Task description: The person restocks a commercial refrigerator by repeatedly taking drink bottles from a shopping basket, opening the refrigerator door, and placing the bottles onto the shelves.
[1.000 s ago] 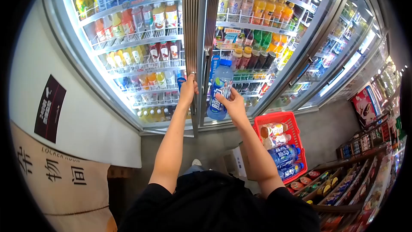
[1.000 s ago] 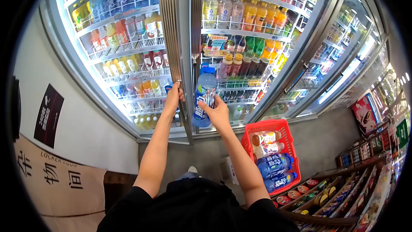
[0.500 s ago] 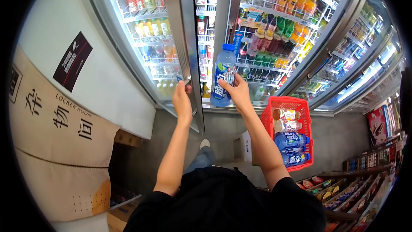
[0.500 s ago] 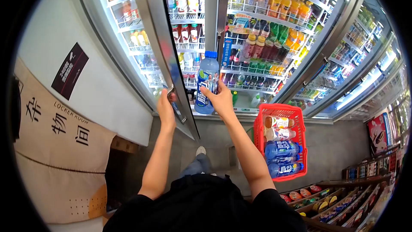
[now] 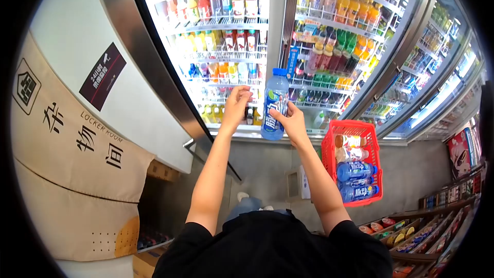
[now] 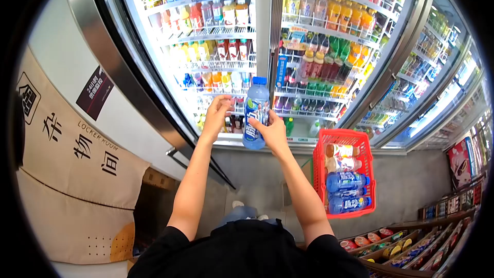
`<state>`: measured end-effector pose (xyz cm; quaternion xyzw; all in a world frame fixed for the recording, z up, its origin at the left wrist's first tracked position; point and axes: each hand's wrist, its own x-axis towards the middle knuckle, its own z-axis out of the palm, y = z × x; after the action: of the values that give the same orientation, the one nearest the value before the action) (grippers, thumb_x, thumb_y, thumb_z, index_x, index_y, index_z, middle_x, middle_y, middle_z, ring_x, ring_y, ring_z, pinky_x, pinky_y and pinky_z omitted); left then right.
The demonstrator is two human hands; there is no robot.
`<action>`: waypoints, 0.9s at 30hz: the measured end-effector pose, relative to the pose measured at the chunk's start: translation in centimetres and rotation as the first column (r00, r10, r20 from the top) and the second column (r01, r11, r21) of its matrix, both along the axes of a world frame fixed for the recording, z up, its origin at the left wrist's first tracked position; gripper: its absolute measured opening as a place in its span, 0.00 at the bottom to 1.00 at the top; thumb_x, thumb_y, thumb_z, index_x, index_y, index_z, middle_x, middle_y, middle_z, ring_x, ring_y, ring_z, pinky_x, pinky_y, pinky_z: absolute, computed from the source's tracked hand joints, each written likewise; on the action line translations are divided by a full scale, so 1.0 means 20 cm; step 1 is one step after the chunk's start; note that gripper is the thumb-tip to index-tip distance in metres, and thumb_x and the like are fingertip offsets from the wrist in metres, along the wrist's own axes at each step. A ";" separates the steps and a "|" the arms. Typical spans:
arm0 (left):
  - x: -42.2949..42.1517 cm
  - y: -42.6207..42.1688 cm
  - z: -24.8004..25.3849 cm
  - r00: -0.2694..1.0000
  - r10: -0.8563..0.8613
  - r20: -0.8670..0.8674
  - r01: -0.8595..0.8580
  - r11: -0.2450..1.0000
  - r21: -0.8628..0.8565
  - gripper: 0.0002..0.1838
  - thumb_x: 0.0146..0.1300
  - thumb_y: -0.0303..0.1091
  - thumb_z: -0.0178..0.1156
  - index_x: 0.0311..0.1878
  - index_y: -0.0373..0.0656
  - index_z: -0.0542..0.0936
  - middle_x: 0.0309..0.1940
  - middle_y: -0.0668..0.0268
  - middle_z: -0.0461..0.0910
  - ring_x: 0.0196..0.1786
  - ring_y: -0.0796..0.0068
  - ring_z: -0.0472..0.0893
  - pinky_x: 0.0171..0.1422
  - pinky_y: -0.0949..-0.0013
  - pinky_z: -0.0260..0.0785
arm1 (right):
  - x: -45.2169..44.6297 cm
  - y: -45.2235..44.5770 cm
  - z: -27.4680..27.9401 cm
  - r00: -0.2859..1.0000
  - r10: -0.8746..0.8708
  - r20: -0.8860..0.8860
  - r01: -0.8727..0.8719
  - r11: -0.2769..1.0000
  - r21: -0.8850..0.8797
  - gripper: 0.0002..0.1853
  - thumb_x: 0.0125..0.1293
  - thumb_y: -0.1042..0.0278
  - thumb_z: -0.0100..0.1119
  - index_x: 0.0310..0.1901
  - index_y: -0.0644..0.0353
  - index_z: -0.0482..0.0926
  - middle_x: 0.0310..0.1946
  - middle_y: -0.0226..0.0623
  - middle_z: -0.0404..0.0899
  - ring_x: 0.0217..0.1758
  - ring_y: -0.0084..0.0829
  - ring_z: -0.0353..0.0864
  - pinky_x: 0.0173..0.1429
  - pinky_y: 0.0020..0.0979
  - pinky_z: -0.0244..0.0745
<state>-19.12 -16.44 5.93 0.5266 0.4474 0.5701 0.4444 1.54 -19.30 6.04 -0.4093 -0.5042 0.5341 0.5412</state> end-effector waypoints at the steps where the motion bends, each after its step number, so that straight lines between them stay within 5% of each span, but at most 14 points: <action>1: -0.04 0.03 0.05 0.999 -0.043 0.015 0.044 0.998 -0.047 0.17 0.75 0.41 0.56 0.61 0.44 0.75 0.51 0.63 0.83 0.51 0.72 0.82 0.57 0.67 0.70 | -0.01 0.03 0.02 1.000 0.006 -0.021 -0.006 1.000 0.017 0.32 0.60 0.66 0.76 0.61 0.73 0.74 0.51 0.43 0.84 0.49 0.25 0.83 0.55 0.28 0.78; 7: -0.22 0.09 0.10 0.996 -0.010 -0.091 0.011 1.000 0.006 0.23 0.71 0.42 0.63 0.63 0.40 0.76 0.47 0.60 0.83 0.52 0.72 0.81 0.59 0.68 0.70 | -0.16 0.19 0.26 0.995 0.078 -0.057 -0.074 0.994 0.078 0.31 0.61 0.67 0.75 0.60 0.72 0.73 0.51 0.42 0.83 0.51 0.26 0.83 0.56 0.28 0.78; 13: -0.30 0.03 0.08 0.997 -0.074 -0.009 0.073 0.997 -0.020 0.29 0.70 0.41 0.65 0.71 0.42 0.71 0.60 0.58 0.80 0.49 0.77 0.80 0.53 0.73 0.72 | -0.33 0.34 0.37 0.985 0.172 -0.031 -0.167 0.980 0.110 0.31 0.61 0.69 0.75 0.62 0.72 0.72 0.50 0.41 0.84 0.49 0.24 0.83 0.55 0.27 0.79; 25: -0.64 -0.02 0.21 0.991 0.084 -0.105 -0.081 0.996 0.035 0.41 0.69 0.40 0.66 0.80 0.47 0.57 0.66 0.53 0.74 0.61 0.66 0.78 0.65 0.63 0.71 | -0.56 0.52 0.47 0.943 0.331 0.023 -0.330 0.928 0.171 0.29 0.61 0.64 0.75 0.60 0.67 0.75 0.49 0.37 0.84 0.49 0.22 0.82 0.56 0.27 0.78; 27: -0.63 0.06 0.27 0.998 0.007 -0.064 -0.002 0.998 0.070 0.41 0.69 0.41 0.66 0.80 0.47 0.57 0.67 0.53 0.73 0.62 0.66 0.77 0.65 0.63 0.71 | -0.63 0.54 0.47 0.943 0.333 -0.011 -0.327 0.931 0.163 0.29 0.61 0.64 0.75 0.60 0.68 0.75 0.48 0.37 0.84 0.48 0.22 0.83 0.54 0.27 0.79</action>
<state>-31.77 -15.19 11.37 0.5590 0.4425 0.5692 0.4096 -10.98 -8.56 15.53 -0.2641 -0.5963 0.5833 0.4842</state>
